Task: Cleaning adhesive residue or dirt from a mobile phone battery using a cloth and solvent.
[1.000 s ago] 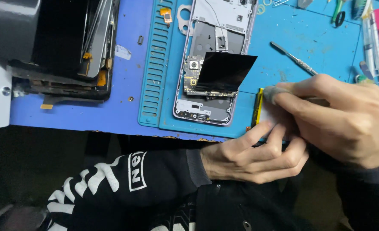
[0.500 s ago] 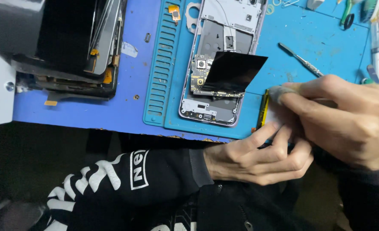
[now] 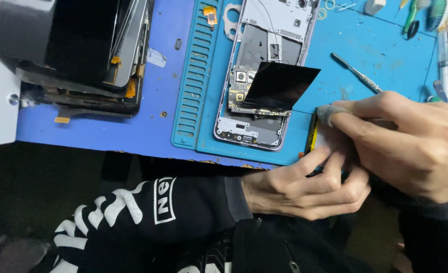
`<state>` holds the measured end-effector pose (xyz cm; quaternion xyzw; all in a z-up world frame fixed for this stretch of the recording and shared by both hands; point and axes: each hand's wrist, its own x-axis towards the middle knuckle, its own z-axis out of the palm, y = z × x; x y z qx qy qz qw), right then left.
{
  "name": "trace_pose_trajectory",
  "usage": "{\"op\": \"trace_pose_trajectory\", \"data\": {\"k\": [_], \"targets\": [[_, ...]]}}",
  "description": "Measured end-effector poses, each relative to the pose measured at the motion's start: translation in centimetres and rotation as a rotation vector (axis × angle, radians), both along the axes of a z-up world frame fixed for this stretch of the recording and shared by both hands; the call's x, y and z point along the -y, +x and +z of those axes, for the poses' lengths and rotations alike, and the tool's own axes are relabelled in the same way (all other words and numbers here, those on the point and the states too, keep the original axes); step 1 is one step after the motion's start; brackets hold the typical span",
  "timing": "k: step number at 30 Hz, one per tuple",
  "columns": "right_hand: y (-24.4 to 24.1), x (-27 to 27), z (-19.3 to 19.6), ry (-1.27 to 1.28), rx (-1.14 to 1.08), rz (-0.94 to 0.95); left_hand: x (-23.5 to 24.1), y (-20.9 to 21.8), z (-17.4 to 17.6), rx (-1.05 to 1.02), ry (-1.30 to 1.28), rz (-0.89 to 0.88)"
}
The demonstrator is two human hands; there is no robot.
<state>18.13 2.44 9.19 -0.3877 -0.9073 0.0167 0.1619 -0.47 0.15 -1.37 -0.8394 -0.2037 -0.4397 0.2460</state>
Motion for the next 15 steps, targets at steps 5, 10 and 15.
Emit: {"op": "trace_pose_trajectory", "data": {"k": [5,10,15], "targets": [[0.05,0.22,0.14,0.042,0.089,-0.021,-0.15,-0.33,0.3,-0.013,0.014,0.011],[0.23,-0.08,0.43,0.037,0.113,0.03,0.09,0.08,-0.05,0.006,0.0,0.018],[-0.18,-0.28,0.71,0.016,0.092,-0.014,-0.03,0.02,0.39,0.012,-0.014,-0.002]]}}
